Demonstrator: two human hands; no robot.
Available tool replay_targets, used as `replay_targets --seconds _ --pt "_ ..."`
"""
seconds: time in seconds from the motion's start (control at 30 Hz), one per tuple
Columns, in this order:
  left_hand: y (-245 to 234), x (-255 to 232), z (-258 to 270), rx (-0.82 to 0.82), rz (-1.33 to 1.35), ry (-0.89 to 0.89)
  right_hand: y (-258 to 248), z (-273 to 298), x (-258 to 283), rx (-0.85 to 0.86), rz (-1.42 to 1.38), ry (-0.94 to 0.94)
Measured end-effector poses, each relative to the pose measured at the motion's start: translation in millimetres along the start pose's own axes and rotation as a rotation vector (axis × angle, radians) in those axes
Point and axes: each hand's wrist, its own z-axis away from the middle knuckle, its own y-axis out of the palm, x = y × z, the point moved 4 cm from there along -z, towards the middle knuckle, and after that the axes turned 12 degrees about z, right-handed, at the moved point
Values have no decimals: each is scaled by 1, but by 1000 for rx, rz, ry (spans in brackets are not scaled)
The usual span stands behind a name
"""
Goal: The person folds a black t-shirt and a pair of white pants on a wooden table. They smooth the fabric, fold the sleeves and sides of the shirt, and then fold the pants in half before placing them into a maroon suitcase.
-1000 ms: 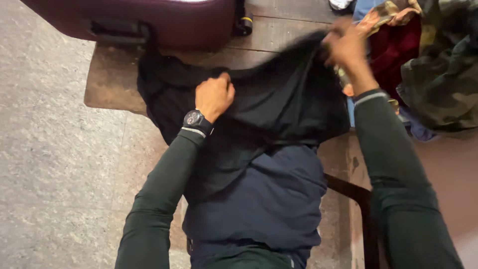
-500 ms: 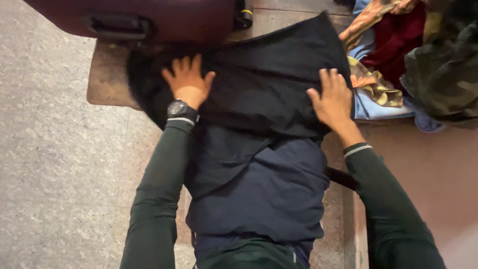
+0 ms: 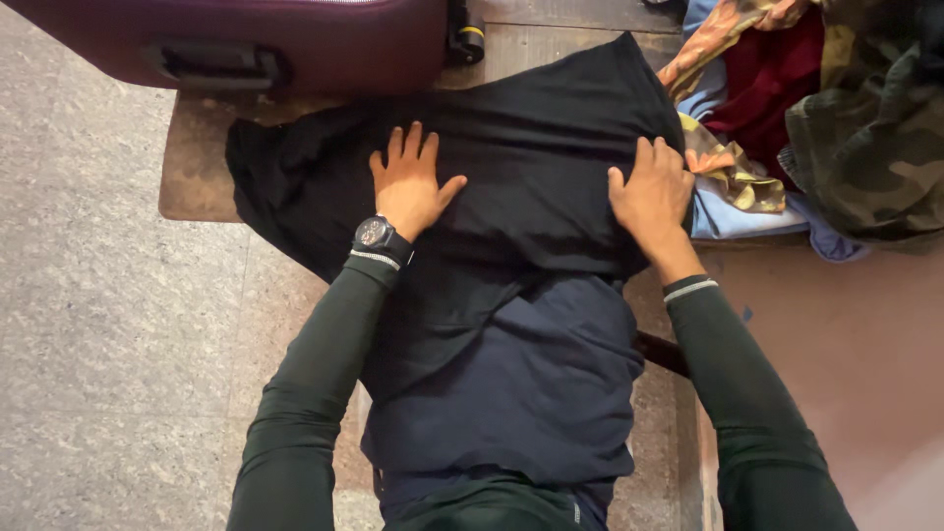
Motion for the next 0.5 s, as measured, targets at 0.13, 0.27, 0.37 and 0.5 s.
replay_targets --seconds 0.13,0.27,0.37,0.5 --pt "5 -10 2 45 -29 43 -26 6 38 -101 -232 -271" --pt "9 -17 6 35 -56 50 -31 14 68 -121 -327 -408" --pt "9 -20 7 23 -78 73 -22 6 71 -201 -335 -398" --pt "7 -19 7 67 -86 52 12 -46 56 -169 -277 -373"
